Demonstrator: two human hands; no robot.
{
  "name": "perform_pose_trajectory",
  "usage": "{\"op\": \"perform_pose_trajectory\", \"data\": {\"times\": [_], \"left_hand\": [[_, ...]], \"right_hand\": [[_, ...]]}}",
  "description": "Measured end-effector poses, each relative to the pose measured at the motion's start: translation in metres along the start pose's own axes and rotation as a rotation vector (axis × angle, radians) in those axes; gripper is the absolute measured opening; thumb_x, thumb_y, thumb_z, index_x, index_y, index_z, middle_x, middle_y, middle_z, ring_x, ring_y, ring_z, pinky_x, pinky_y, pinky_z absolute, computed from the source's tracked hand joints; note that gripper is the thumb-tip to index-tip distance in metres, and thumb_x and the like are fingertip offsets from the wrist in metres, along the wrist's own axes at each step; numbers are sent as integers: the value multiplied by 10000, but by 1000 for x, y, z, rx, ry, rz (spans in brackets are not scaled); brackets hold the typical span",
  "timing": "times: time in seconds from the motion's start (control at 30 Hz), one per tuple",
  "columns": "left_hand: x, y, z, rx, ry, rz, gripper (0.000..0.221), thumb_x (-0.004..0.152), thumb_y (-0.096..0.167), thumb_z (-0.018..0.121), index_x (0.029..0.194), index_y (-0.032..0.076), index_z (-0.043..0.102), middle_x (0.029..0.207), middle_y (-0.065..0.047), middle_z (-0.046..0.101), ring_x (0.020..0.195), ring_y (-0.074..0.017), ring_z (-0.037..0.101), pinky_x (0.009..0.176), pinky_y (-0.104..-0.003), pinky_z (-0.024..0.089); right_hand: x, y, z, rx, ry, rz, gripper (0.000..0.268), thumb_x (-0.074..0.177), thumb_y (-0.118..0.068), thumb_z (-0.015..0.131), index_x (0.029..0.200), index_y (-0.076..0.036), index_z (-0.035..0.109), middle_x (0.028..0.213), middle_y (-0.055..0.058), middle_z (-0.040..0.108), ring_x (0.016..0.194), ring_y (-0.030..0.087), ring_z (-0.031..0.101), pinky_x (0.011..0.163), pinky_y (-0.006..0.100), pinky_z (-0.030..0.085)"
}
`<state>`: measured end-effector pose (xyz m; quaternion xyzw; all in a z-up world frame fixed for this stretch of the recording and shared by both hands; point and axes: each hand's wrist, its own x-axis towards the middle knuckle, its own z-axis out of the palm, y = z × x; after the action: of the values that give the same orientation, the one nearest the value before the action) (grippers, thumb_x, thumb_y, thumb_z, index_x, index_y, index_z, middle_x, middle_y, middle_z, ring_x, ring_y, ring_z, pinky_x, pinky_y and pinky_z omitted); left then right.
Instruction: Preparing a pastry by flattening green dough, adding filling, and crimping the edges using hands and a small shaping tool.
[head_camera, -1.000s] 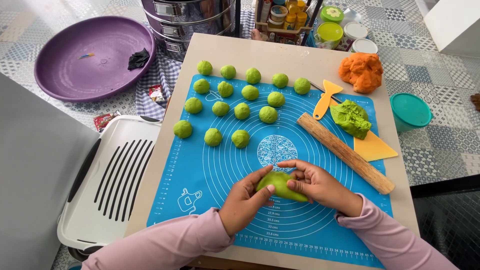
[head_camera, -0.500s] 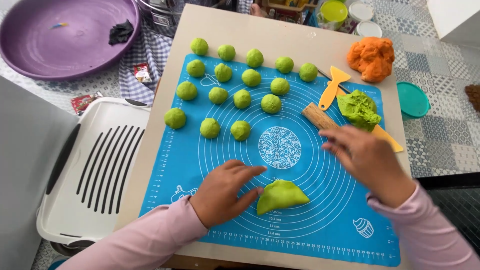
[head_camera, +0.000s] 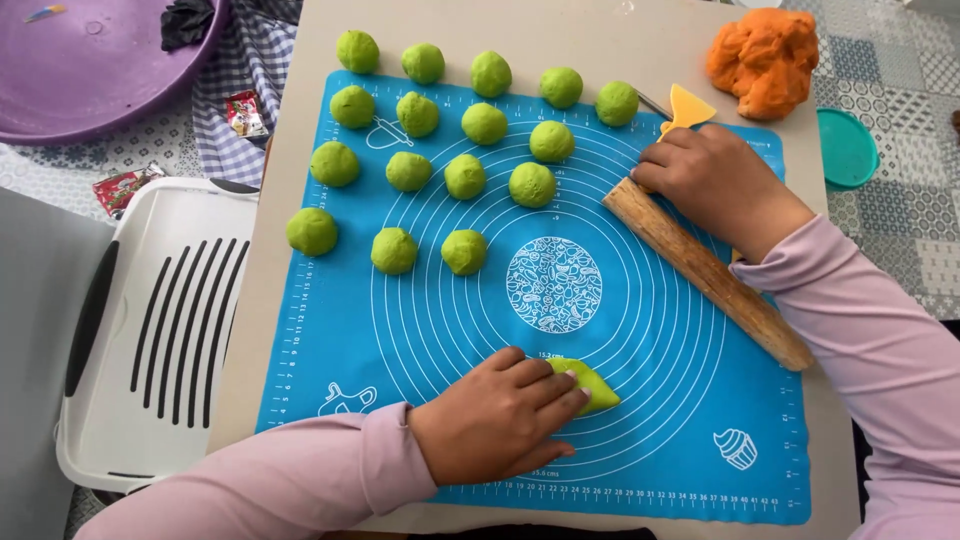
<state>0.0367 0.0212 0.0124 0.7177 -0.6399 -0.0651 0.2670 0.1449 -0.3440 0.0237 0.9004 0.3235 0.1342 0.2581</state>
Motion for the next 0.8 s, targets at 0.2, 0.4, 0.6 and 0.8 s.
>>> {"op": "perform_pose_trajectory", "data": {"times": [0.2, 0.4, 0.6, 0.8], "left_hand": [[0, -7, -6, -76, 74, -6, 594, 1012, 463, 540, 1476, 92, 516, 1413, -135, 652, 1264, -369, 586, 915, -504, 455], [2, -7, -12, -58, -73, 47, 718, 971, 602, 445, 1486, 107, 516, 1434, -145, 615, 1275, -367, 552, 957, -538, 419], [4, -6, -12, -10, -90, 62, 770, 967, 654, 380, 1492, 106, 507, 1435, -149, 596, 1249, -361, 543, 940, -529, 424], [4, -2, -4, 72, -105, 68, 747, 977, 647, 408, 1482, 106, 512, 1410, -144, 593, 1230, -350, 546, 979, -570, 424]], "right_hand": [[2, 12, 1, -206, 13, -131, 217, 894, -167, 698, 998, -313, 575, 1038, -79, 671, 964, 161, 655, 698, 299, 476], [-11, 12, -48, 368, 469, 51, 137, 1113, -121, 663, 1197, -16, 642, 1187, 140, 771, 1045, 312, 735, 888, 434, 582], [-35, -133, -141, 1225, 742, 680, 91, 1023, -128, 306, 1067, -125, 225, 804, 186, 627, 539, 224, 581, 385, 214, 390], [-70, -175, -104, 1431, 729, 439, 267, 1028, -271, 495, 895, -135, 308, 840, 200, 695, 662, 261, 705, 562, 297, 560]]}}
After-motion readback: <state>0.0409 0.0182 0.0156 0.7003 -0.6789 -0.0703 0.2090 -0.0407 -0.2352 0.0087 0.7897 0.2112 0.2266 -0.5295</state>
